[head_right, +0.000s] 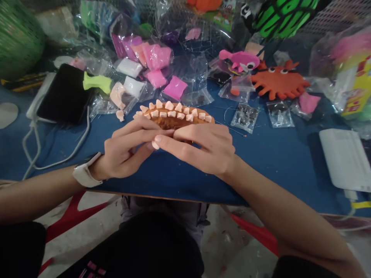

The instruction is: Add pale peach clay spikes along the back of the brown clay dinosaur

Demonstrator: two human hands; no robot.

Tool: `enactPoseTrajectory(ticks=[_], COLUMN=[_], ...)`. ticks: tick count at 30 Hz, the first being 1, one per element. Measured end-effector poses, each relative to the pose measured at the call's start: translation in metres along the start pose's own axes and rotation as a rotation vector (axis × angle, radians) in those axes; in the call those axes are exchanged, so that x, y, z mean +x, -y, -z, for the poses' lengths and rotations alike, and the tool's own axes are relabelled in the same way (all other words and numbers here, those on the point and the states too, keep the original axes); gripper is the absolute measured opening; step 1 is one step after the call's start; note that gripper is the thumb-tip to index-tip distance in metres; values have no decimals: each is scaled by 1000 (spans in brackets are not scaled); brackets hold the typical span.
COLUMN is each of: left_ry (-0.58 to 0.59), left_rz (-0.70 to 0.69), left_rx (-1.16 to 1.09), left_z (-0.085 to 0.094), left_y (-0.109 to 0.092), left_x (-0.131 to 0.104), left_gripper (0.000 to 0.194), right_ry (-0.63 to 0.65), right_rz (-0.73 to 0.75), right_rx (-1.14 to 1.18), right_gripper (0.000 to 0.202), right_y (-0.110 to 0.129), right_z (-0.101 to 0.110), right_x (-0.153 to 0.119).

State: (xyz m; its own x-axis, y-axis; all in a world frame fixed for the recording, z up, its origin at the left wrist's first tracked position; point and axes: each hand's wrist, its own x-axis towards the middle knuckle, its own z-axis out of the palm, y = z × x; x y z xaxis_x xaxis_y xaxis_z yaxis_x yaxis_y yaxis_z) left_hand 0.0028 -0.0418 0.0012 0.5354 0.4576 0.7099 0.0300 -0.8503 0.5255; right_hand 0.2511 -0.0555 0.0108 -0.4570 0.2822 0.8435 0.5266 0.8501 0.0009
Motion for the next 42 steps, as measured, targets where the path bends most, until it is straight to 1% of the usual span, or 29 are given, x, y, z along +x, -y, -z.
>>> enactPoseTrajectory(ticks=[2,4,6,7,9,11,13,16,18,19,22,25,28,31,34,37,39,42], left_ry=[11,24,-2,-19,-36,-40,-44,-26,-12,-9,8,2,-62,-111,-107,-68,-51,-40], left_rz=[53,155,237,258,254,202,169,218,256,278,321,350,410,378,317,288,269,275], left_rx=[-26,-111,-203,-223,-210,-198,-220,-260,-287,-300,-368,-457,-444,-311,-221,-195,-202,-242], left_z=[1,1,1,1,2,3,4,2,1,0,-1,-1,-4,-5,-5,-2,-1,-2], left_y=[-5,-11,-14,-14,-10,-3,3,5,1,-1,-5,-4,-2,-1,-3,-5,-5,-5], left_x=[3,8,15,19,24,25,21,10,5,4,4,4,0,-2,-1,1,2,1], left_gripper=[45,36,34,33,26,19,15,13,15,14,11,18,29,35,30,19,13,14], right_ry=[-16,-62,-127,-143,-149,-122,-103,-35,14,28,70,114,107,90,97,111,88,56], right_rz=[9,-1,-12,-22,-33,-25,-15,-23,-29,-39,-104,-104,-49,-8,-21,-61,-62,-64], right_rx=[-3,0,-10,-26,-60,-64,-48,-25,23,45,14,-18,-33,-35,-21,-25,-33,-35], right_gripper=[33,39,37,35,32,29,25,24,28,31,33,28,22,17,14,13,13,12], right_y=[2,4,5,5,5,4,3,3,5,6,10,10,9,8,8,9,9,8], right_z=[1,1,0,0,-1,0,0,1,2,3,8,11,9,6,5,6,5,3], right_x=[0,0,0,0,2,3,3,0,-4,-5,-7,-4,0,2,4,6,5,4])
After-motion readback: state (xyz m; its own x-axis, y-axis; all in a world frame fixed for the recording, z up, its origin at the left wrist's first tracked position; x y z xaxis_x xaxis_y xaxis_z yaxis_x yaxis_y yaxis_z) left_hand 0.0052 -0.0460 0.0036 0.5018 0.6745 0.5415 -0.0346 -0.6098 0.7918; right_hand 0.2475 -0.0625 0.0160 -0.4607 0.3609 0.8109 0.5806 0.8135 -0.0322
